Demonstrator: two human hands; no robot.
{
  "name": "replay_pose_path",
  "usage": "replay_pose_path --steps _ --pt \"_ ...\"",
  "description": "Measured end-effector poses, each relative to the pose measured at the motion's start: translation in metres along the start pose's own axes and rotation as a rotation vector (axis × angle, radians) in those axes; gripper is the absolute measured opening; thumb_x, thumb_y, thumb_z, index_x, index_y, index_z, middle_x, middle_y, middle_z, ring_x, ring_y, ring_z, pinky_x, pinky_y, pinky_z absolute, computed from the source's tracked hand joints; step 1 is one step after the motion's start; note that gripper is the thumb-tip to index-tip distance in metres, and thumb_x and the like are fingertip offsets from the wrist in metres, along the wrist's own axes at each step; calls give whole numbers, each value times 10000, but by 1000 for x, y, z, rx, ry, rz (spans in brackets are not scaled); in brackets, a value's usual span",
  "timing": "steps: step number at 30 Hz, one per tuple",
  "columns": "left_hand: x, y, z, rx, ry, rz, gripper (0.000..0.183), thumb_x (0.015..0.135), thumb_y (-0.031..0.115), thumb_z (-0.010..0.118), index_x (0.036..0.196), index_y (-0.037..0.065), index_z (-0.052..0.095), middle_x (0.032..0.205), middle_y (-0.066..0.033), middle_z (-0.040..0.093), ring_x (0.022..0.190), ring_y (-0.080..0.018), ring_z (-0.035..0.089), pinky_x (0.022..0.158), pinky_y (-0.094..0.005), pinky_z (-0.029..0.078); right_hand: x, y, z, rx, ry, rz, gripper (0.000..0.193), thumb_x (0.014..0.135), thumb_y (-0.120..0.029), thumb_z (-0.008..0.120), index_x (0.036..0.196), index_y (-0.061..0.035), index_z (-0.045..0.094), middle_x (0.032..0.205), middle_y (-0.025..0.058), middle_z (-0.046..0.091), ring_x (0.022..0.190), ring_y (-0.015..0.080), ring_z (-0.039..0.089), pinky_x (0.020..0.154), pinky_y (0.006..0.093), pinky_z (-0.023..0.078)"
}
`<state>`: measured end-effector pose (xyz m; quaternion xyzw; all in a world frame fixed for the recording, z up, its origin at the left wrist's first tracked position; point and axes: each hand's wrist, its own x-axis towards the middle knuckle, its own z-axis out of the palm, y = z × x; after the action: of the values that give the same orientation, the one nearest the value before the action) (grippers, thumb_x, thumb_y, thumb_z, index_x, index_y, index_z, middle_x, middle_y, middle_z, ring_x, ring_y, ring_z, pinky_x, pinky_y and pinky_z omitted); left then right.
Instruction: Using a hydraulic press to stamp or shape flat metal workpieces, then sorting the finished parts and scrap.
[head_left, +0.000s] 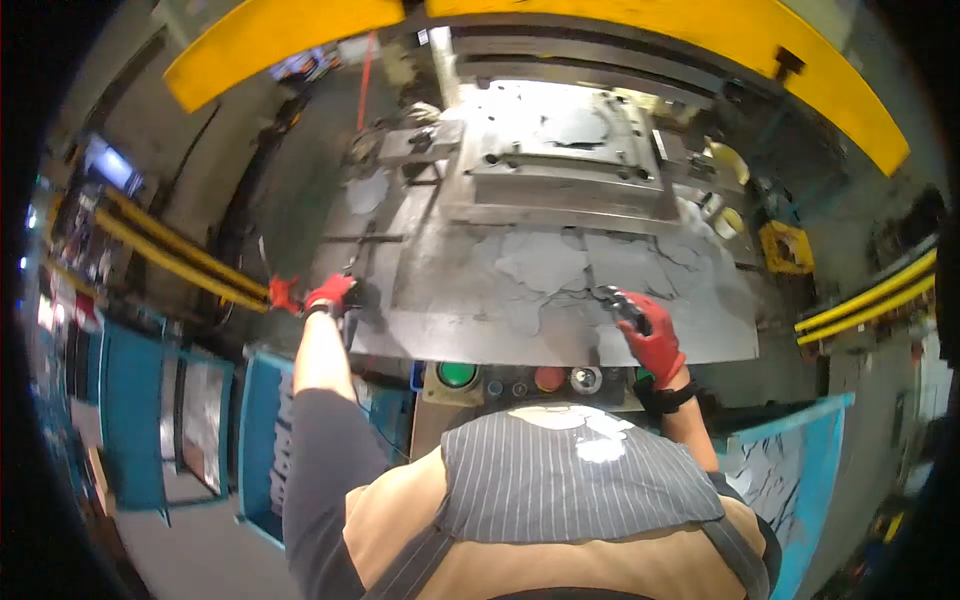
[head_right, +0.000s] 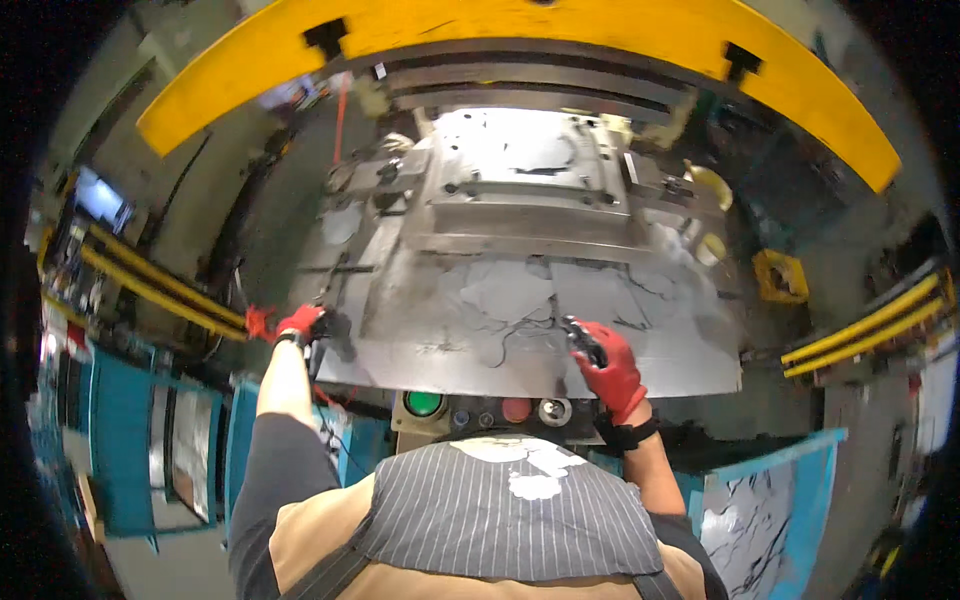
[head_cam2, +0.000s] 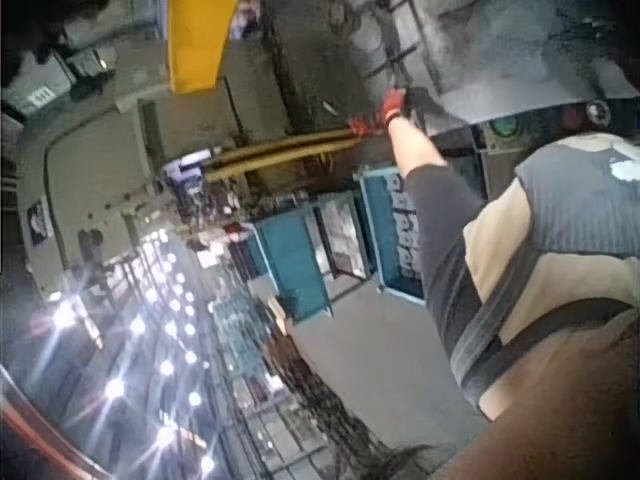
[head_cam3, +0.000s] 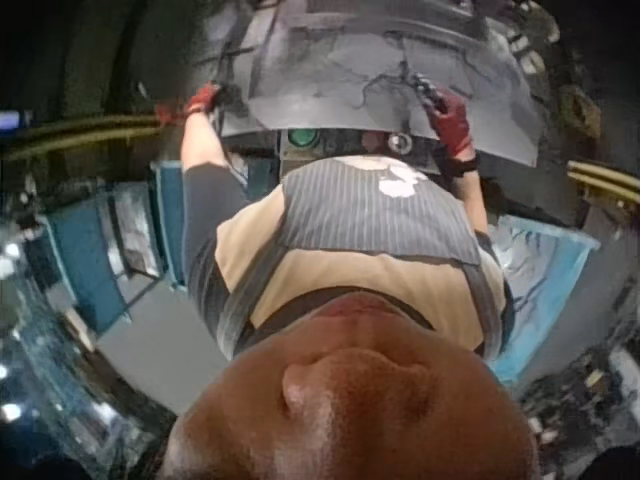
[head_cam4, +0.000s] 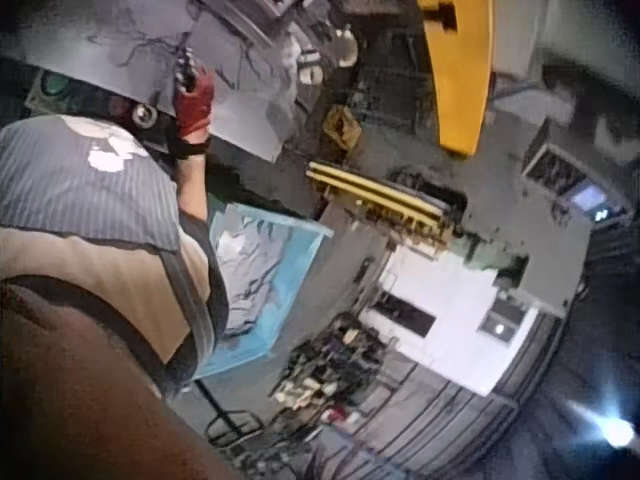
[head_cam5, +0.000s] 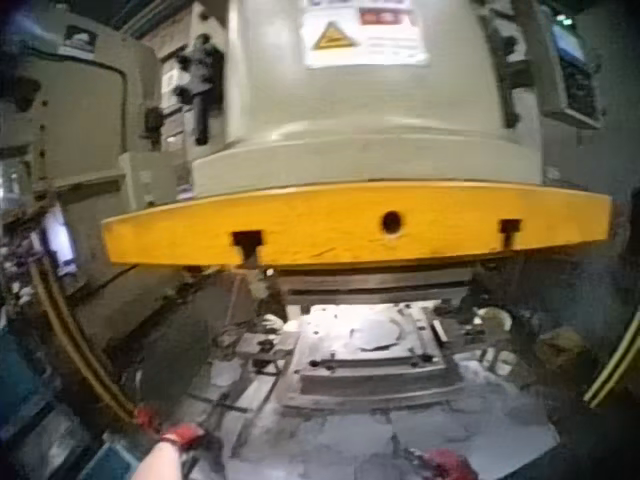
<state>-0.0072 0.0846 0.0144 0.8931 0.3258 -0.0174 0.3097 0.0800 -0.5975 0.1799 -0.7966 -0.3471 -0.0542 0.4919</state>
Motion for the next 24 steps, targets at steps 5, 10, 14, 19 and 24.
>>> replay_pose_path --steps 5,10,14,19,24 --pt "-13 79 17 -1310 -560 206 191 863 176 510 981 44 580 740 -28 564 599 -110 523 518 -238 437 -28 3 -8 -123 87 136 388 737 -126 644 1107 -34 570 1058 144 599 973 311 557 850 343 435" --pt "-89 162 39 -1273 -115 286 299 913 287 444 1100 73 536 709 32 477 528 -74 448 431 -227 374 -43 1 -17 -140 117 210 393 737 -140 648 1112 -49 571 1047 143 600 960 315 558 840 348 437" --pt "-178 224 70 -1251 -37 402 375 900 188 471 1251 57 455 673 53 426 499 -35 383 419 -197 332 -45 14 -4 -126 70 205 394 741 -169 646 1111 -56 573 1030 145 602 935 318 560 825 353 439" --pt "-218 260 104 -1107 -167 284 315 889 120 505 1194 59 458 836 -48 579 611 -101 524 530 -248 449 -17 -4 0 -118 50 160 368 743 -172 644 1087 -53 585 1016 141 607 929 316 561 807 365 443" --pt "-181 339 98 -425 93 857 373 869 136 552 1180 -34 434 955 -143 596 866 -228 556 783 -313 443 -7 0 12 -155 -8 57 365 739 -175 642 1083 -68 585 1029 125 604 936 311 556 824 361 440"
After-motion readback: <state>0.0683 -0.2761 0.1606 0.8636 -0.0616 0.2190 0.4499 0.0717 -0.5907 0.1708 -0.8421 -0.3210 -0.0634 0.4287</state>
